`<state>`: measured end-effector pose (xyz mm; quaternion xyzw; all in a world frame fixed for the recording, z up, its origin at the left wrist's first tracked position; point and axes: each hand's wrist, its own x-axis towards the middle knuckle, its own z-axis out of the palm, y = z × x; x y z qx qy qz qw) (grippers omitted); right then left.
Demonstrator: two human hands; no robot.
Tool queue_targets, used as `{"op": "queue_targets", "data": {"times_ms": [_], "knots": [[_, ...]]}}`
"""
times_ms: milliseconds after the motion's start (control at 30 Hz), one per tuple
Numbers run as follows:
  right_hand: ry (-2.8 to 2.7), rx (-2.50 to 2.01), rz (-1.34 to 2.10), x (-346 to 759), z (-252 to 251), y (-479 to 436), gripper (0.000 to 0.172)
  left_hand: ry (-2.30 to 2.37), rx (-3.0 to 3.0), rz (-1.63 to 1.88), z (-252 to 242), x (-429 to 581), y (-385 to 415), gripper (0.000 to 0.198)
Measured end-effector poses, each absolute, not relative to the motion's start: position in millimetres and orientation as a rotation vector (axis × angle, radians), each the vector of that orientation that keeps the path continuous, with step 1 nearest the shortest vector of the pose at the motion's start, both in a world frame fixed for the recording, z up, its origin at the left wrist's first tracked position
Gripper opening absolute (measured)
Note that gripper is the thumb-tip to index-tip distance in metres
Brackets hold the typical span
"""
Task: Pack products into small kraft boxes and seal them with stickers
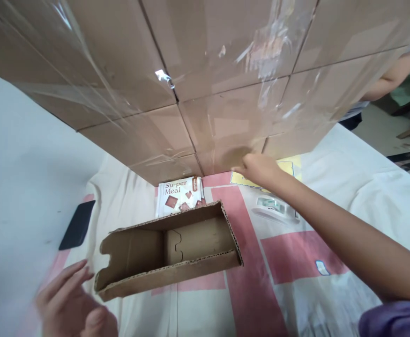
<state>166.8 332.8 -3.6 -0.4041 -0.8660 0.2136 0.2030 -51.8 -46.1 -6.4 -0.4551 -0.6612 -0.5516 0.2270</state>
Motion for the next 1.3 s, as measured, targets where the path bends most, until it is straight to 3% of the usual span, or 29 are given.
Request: {"op": "queue_targets", "data": {"times_ms": [167, 333, 400, 500, 733, 867, 967, 1133, 1300], "knots": [[-2.956, -0.957, 0.637, 76.9, 0.1, 298.1, 0.024, -1.938, -1.475, -1.408, -4.7, -49.4, -50.0, 0.036], [-3.074, -0.938, 0.576, 28.4, -8.9, 276.7, 0.038, -1.903, -1.48, -1.392, -9.8, -48.7, -62.3, 0.034], [-3.07, -0.965, 0.744, 24.1, -11.8, 276.0, 0.043, -1.907, -1.47, -1.396, -12.8, -47.3, -68.4, 0.035], [-3.025, -0.998, 1.124, 24.4, -13.5, 278.2, 0.035, -1.891, -1.438, -1.409, -15.9, -43.7, -76.3, 0.033], [-2.539, -0.973, 1.64, 38.8, -4.6, 264.0, 0.008, -1.895, -1.432, -1.382, -15.3, -37.8, -83.6, 0.03], [-1.756, -0.907, 2.133, 46.2, 9.9, 253.9, 0.016, -1.972, -1.456, -1.293, -11.2, -38.2, -85.8, 0.03], [-1.419, -0.823, 2.338, 50.6, 31.4, 251.8, 0.013, -1.928, -1.471, -1.212, 6.1, -43.6, -80.9, 0.029], [-1.202, -0.894, 2.53, 64.2, 84.0, 244.4, 0.02, -1.62, -1.485, -0.817, 69.5, -62.4, -46.3, 0.044], [-1.219, -0.816, 2.521, 83.9, 118.5, 235.9, 0.024, -1.559, -1.519, -0.55, 125.1, -68.2, 2.4, 0.038]]}}
